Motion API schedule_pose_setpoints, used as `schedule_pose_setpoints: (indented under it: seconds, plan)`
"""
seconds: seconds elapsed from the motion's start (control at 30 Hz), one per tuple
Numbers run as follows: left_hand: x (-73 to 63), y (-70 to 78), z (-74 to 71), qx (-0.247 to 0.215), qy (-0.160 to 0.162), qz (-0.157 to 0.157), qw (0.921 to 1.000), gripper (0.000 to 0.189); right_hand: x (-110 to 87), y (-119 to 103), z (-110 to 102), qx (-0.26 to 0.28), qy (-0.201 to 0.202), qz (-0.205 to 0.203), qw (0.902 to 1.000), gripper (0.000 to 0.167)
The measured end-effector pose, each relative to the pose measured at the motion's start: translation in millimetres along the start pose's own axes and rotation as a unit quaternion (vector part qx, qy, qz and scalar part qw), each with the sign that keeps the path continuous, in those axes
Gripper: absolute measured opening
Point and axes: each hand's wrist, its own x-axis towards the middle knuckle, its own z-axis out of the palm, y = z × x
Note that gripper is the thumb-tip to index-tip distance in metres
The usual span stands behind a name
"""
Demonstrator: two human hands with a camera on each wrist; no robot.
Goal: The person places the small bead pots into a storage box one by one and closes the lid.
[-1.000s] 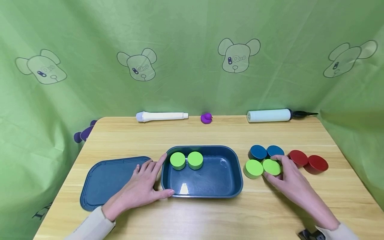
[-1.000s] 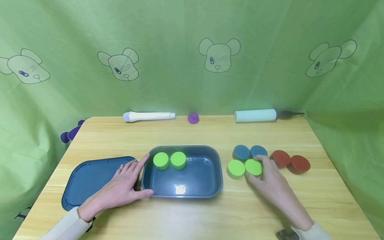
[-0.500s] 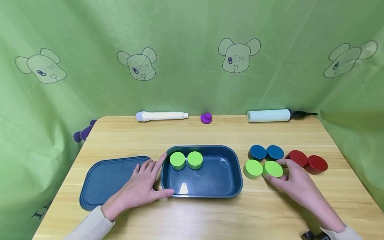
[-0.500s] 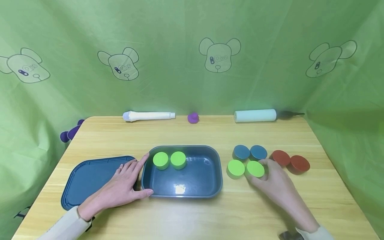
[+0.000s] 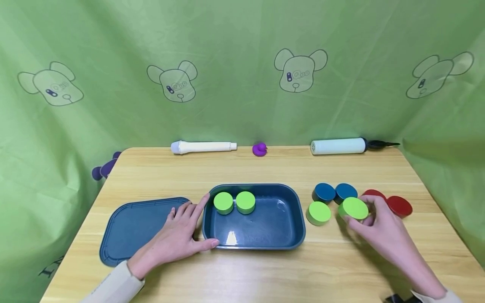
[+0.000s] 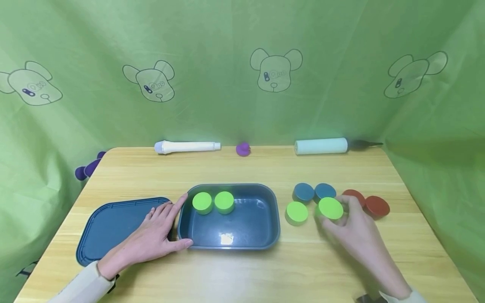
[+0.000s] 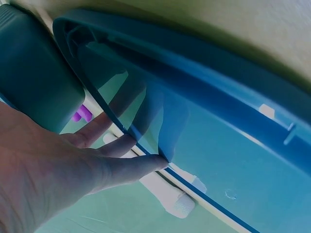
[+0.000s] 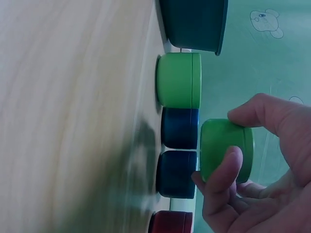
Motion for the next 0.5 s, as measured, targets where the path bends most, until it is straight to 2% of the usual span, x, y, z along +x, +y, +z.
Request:
schedule_pose_setpoints:
  seconds: [0.5]
  plan:
    - [0.4,-0.2,0.6,0.001,0.004,-0.001,1.0000,0.115,1.1,-5.8,1.1,0.093,0.038,-0.072,0.9924,0.063]
